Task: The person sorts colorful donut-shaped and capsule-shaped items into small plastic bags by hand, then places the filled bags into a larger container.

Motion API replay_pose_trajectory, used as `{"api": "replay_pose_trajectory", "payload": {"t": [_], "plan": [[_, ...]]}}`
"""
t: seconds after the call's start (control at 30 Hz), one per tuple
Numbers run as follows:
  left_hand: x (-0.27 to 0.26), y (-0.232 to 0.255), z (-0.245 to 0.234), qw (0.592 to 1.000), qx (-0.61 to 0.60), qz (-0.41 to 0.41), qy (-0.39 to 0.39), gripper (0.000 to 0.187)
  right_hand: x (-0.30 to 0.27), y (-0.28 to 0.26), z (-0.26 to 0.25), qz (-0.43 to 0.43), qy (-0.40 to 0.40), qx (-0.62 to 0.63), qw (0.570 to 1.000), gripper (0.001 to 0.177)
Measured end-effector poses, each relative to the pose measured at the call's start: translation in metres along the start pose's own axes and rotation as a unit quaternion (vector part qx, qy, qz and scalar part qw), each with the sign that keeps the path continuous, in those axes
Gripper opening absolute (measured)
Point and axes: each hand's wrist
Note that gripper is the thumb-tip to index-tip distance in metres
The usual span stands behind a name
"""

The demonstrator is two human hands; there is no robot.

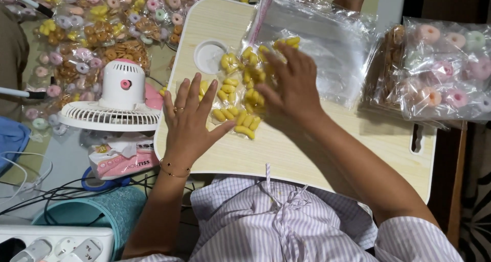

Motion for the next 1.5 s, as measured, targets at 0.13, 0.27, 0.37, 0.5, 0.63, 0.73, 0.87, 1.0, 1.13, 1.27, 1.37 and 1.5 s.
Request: {"api": "replay_pose_trajectory", "payload": {"t": [0.13, 0.27, 0.37, 0.5, 0.63, 0.73, 0.87, 1.0, 1.13, 1.27, 1.37, 1.5], "plan": [[-0.018, 0.018, 0.007, 0.999, -0.007, 0.022, 0.036, 0.097, 0.021, 0.06, 0.008, 0.127, 0.011, 0.084, 0.988, 0.062], [-0.028, 0.034, 0.023, 0.996, -0.019, 0.068, 0.046, 0.097, 0.02, 0.063, 0.029, 0.159, -0.008, 0.114, 0.981, 0.062], [-0.031, 0.034, 0.035, 0.995, -0.021, 0.095, 0.032, 0.093, 0.014, 0.048, 0.04, 0.109, 0.001, 0.132, 0.985, 0.056], [-0.028, 0.03, 0.04, 0.995, -0.017, 0.094, 0.04, 0.094, 0.018, 0.013, 0.038, 0.119, -0.026, 0.133, 0.984, 0.056], [-0.028, 0.026, 0.041, 0.995, -0.007, 0.089, 0.051, 0.092, 0.021, -0.007, 0.052, 0.137, -0.042, 0.152, 0.978, 0.057], [-0.026, 0.024, 0.034, 0.996, -0.018, 0.074, 0.054, 0.089, 0.019, -0.023, 0.055, 0.128, -0.008, 0.183, 0.975, 0.051], [-0.027, 0.018, 0.038, 0.996, -0.01, 0.068, 0.056, 0.09, 0.018, -0.02, 0.051, 0.114, -0.013, 0.193, 0.974, 0.051], [-0.025, 0.02, 0.033, 0.996, 0.018, 0.074, 0.039, 0.087, 0.031, 0.015, 0.02, 0.124, 0.003, 0.135, 0.983, 0.048], [-0.025, 0.021, 0.029, 0.996, 0.043, 0.077, 0.019, 0.086, 0.028, 0.064, -0.01, 0.143, -0.018, 0.093, 0.985, 0.043], [-0.024, 0.021, 0.029, 0.996, 0.044, 0.078, 0.029, 0.087, 0.057, 0.13, -0.004, 0.146, -0.01, 0.015, 0.989, 0.038], [-0.023, 0.022, 0.029, 0.996, 0.04, 0.077, 0.024, 0.086, 0.088, 0.2, 0.017, 0.097, 0.035, -0.041, 0.994, 0.029], [-0.023, 0.022, 0.028, 0.996, 0.039, 0.073, 0.018, 0.085, 0.115, 0.219, 0.023, 0.24, -0.149, -0.128, 0.951, 0.026]]}}
Point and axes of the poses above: each hand's wrist, its own x-axis towards the middle knuckle, its own z-axis out of the palm, y = z × x, and after that the axes turned 8 degrees about y, right-handed
